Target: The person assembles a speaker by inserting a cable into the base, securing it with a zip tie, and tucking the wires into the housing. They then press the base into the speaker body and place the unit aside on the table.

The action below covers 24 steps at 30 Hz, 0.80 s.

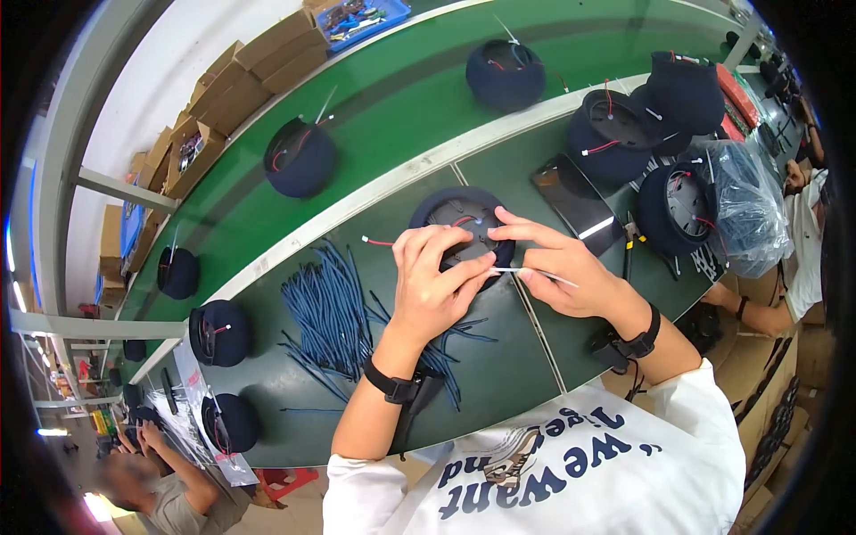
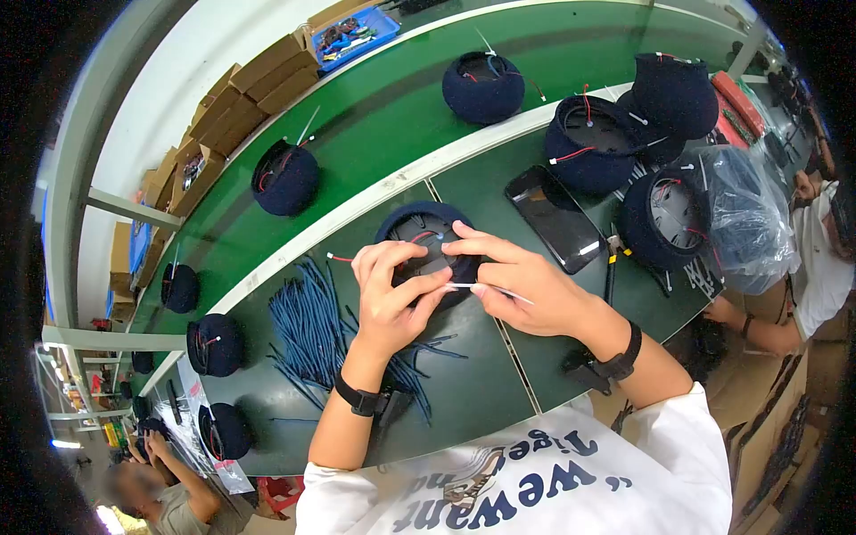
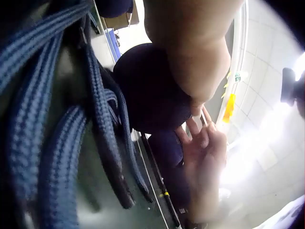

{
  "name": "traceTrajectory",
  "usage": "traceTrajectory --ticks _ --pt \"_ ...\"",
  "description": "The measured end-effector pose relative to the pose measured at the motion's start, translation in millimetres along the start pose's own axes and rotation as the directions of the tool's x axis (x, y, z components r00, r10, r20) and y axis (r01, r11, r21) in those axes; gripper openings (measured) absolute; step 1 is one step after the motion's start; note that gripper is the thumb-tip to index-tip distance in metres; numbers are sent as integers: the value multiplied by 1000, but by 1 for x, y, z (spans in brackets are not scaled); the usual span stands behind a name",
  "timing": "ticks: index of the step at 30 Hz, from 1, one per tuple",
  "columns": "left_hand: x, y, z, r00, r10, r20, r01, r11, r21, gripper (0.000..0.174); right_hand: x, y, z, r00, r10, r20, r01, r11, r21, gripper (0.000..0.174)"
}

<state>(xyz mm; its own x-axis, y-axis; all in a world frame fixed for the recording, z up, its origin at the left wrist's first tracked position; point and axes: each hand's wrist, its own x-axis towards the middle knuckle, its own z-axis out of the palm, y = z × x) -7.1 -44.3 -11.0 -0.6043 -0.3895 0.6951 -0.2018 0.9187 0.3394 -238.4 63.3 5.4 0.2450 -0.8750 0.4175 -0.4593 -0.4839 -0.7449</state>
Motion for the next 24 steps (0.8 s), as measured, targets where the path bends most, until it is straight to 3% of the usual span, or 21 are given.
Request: traceTrajectory --ticks 6,10,11,13,15,16,17,18,20,22,24 --pt "3 9 -18 997 -19 70 7 986 169 34 2 -1 -4 999 34 10 -34 999 15 16" --pt "-13 20 -38 994 -54 -95 72 976 204 32 4 -11 -16 992 125 28 -127 982 140 5" --pt "-19 17 -51 990 -86 -108 106 976 191 25 2 -6 -25 996 92 11 -93 991 95 33" --pt "-37 2 -66 959 -285 13 281 952 124 24 -4 9 -37 967 254 -30 -245 952 183 56" --pt "-36 -2 -62 836 -511 202 518 855 17 66 1 13 -40 947 320 10 -320 943 96 78" --pt "-21 1 -52 818 -535 210 558 827 -71 84 9 13 -33 946 321 47 -324 943 73 86" --pt "-9 0 -44 804 -554 215 588 793 -159 102 18 13 -29 945 317 82 -321 946 45 93" --pt "-5 -8 -38 819 -512 258 563 804 -191 116 24 23 -20 938 302 169 -305 952 -12 122" --pt "-7 -24 -21 837 -425 344 520 815 -257 145 34 21 -6 938 297 177 -308 951 34 126" --pt "-14 -38 -5 863 -406 301 495 798 -344 146 33 25 3 941 285 181 -290 957 2 139" --pt "-18 -41 1 863 -409 297 502 761 -411 145 30 28 7 944 281 175 -282 959 -20 140"
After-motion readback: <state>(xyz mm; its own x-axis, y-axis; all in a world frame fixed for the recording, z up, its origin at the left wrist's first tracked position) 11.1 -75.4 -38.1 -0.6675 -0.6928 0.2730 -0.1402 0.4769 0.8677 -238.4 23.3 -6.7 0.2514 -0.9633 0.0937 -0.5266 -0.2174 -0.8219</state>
